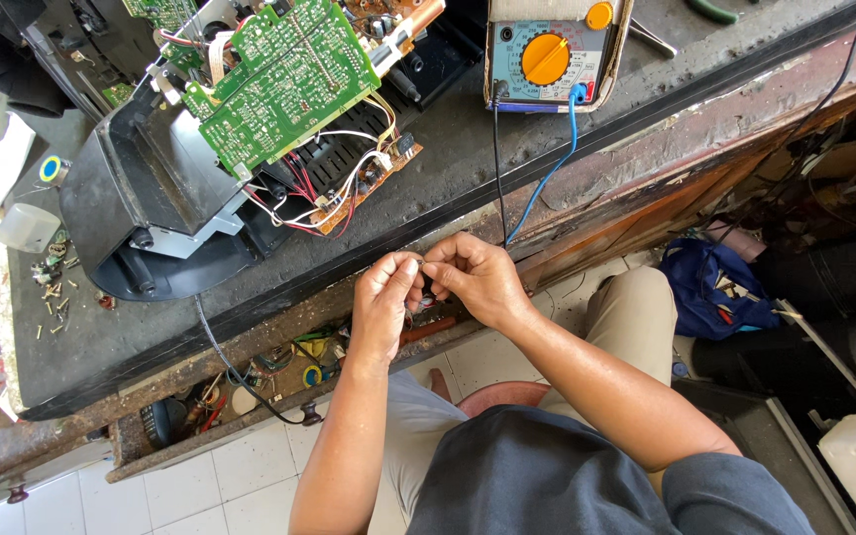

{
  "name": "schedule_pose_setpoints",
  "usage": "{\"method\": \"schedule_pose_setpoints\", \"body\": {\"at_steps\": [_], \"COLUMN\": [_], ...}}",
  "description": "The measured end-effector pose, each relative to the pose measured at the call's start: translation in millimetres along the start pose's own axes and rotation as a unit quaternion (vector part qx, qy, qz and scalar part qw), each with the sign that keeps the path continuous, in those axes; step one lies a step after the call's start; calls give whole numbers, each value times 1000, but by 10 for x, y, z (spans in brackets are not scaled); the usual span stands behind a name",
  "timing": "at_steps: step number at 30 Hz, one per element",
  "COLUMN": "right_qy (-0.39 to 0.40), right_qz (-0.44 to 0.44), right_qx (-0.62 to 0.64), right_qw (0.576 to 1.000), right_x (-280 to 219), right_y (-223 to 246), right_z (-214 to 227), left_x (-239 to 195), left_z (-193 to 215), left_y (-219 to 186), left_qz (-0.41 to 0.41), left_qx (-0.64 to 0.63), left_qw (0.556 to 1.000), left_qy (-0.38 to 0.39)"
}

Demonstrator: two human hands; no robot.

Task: The person uses a screwdriver to adjust components on a green circuit board. They then use a multimeter to test electrical connections on the board and a larger electronic device on the workbench.

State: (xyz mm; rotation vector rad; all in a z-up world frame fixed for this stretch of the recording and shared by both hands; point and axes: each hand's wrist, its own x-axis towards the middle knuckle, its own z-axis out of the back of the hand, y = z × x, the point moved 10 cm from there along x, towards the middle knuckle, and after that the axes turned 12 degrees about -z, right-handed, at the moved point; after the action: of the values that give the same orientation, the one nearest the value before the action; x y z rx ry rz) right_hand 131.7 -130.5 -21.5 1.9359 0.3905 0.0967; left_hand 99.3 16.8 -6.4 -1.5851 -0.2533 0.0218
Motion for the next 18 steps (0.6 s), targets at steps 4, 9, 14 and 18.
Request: {"method": "schedule_pose_setpoints", "body": {"at_steps": [4,9,14,18], "right_qy": [-1,6,8,7], "right_qz": [-4,-5,-3,-10], "right_qx": [1,6,5,7], "right_qw": [1000,1000,1000,1000], "right_x": [-19,2,15,3], "right_y": [12,-42,-55,-56], "right_z": [-11,-5,3,8], "left_x": [-7,-21,-19,-34], "left_z": [4,35,33,43], "left_y": [2,104,76,93], "left_qz": [4,8,10,24], "left_qx": [0,-4,-3,10], "left_qw": [1000,1000,1000,1000], "left_qy": [3,0,2,6]}}
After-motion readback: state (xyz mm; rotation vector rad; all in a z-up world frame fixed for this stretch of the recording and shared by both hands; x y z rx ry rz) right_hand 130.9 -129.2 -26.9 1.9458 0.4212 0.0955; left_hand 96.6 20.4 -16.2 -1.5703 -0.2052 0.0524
